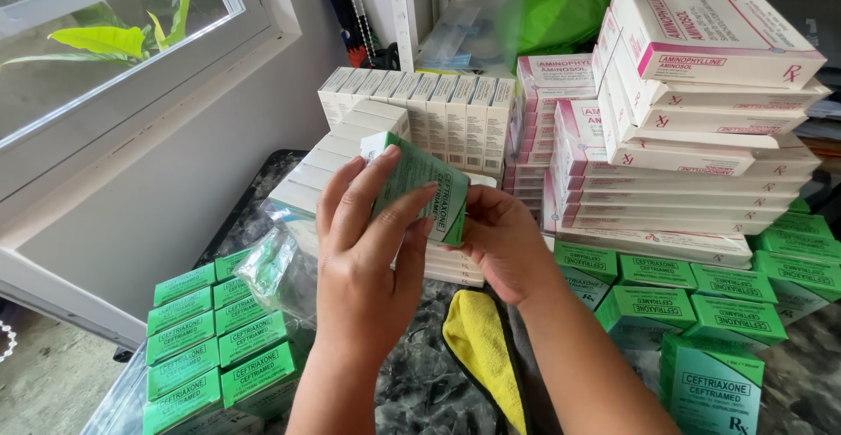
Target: The person wipes the exterior of a small green medicine box using a yellow cloth. They then open the box to reveal a vial and a syringe inside, close it, and continue wiping the box thoroughly on all sides before placing it back on the table.
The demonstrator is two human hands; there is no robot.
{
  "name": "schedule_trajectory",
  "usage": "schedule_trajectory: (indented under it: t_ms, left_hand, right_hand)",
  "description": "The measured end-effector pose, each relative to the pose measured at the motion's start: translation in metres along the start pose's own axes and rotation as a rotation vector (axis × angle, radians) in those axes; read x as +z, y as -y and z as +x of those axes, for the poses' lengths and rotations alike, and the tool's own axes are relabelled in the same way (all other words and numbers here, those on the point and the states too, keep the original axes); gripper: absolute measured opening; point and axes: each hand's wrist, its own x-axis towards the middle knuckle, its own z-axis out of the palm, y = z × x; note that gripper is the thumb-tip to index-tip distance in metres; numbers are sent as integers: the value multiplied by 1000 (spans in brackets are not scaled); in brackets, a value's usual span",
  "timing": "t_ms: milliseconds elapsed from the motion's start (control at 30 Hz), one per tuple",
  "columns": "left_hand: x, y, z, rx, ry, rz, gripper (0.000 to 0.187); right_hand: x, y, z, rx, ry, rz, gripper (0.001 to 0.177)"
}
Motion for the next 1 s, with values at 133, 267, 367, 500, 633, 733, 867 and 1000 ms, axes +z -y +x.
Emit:
schedule_trajectory:
  t_ms: [133,267,367,500,633,733,867,1000]
  left_hand:
    - [5,3,-4,-30,-69,-66,26]
    - [7,10,-6,-45,-259,21,23]
    - [7,14,-5,-77,-328,19,24]
    - [4,16,-4,-135,-354,-74,25]
    - [2,16,-5,-218,-352,-298,24]
    - [1,17,-4,-256,-366,-424,26]
    - [-3,17,-4,-334,-365,-473,25]
    - [-1,19,-5,-289,-366,-482,24]
  right_hand:
    - [5,22,0,-38,-65,-138,20]
    - [-11,35,7,-258,-310,-561,17]
    - [-16,33,9,-322,-402,-811,14]
    - [-13,27,17,-266,-471,-1119,14]
    - [-18,26,33,-329,-407,-1163,14]
    - [-19,31,47,-237,-309,-1129,10]
    - [-16,28,64,-192,-285,-1341,12]
    - [-19,22,71,-221,-221,-1387,11]
